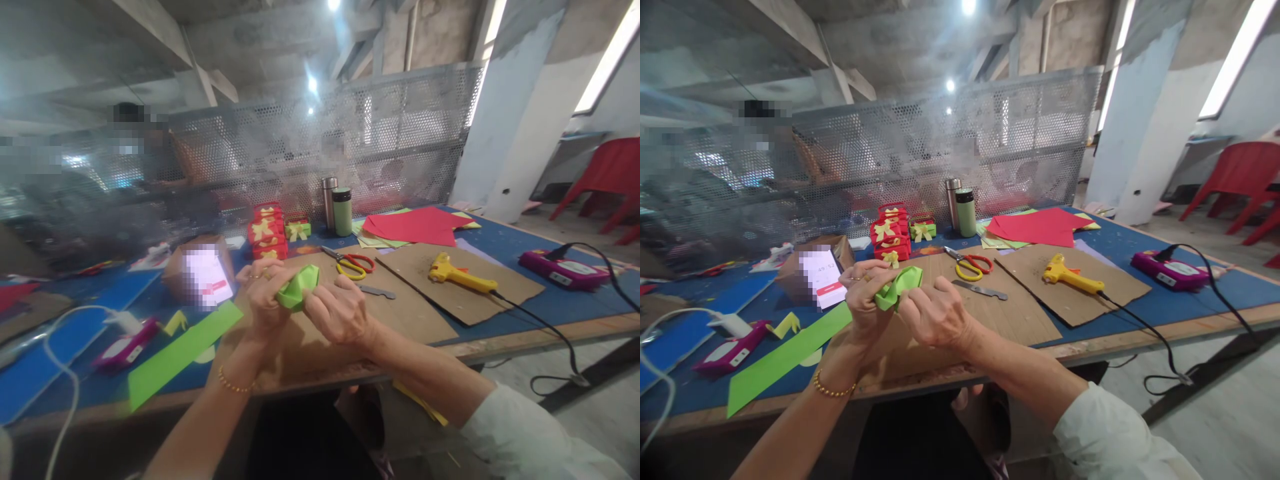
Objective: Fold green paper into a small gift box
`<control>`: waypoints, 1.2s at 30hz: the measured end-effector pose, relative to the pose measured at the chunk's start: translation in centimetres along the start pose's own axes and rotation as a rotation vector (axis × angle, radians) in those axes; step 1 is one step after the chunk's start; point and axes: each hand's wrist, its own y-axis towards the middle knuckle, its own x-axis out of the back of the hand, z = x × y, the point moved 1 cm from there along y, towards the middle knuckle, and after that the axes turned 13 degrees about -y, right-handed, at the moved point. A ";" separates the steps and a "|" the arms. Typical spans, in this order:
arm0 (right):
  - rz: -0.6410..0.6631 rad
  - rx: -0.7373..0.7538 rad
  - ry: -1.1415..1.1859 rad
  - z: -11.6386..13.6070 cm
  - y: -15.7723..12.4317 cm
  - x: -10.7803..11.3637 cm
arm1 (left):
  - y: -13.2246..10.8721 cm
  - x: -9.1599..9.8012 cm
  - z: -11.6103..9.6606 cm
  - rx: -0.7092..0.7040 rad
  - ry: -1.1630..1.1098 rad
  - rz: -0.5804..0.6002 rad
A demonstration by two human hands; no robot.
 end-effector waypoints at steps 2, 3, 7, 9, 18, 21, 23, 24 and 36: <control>0.002 -0.010 0.020 0.0 0.0 0.0 | -0.1 0.0 0.1 0.036 -0.001 -0.001; 0.002 -0.023 0.046 -0.1 0.0 0.1 | -0.1 -0.1 0.2 0.056 -0.004 0.005; -0.021 -0.224 0.265 -1.5 -0.1 0.2 | 0.1 -0.2 0.3 0.072 -0.068 0.023; 0.007 -0.431 0.374 -2.8 -0.2 0.0 | 0.3 -0.1 0.3 0.069 -0.130 0.034; 0.392 -0.743 0.925 -4.7 -0.9 -1.6 | 0.9 0.7 0.5 0.132 -0.412 0.140; 0.379 -0.737 0.933 -4.5 -0.9 -1.6 | 0.9 0.7 0.7 0.155 -0.481 0.112; 0.375 -0.721 0.934 -4.5 -0.8 -1.5 | 0.9 0.7 0.7 0.180 -0.515 0.123; 0.374 -0.714 0.939 -4.5 -0.8 -1.4 | 1.0 0.7 0.7 0.197 -0.533 0.134; 0.433 -0.693 0.974 -4.4 -1.2 -1.6 | 1.0 0.7 0.6 0.308 -0.583 0.242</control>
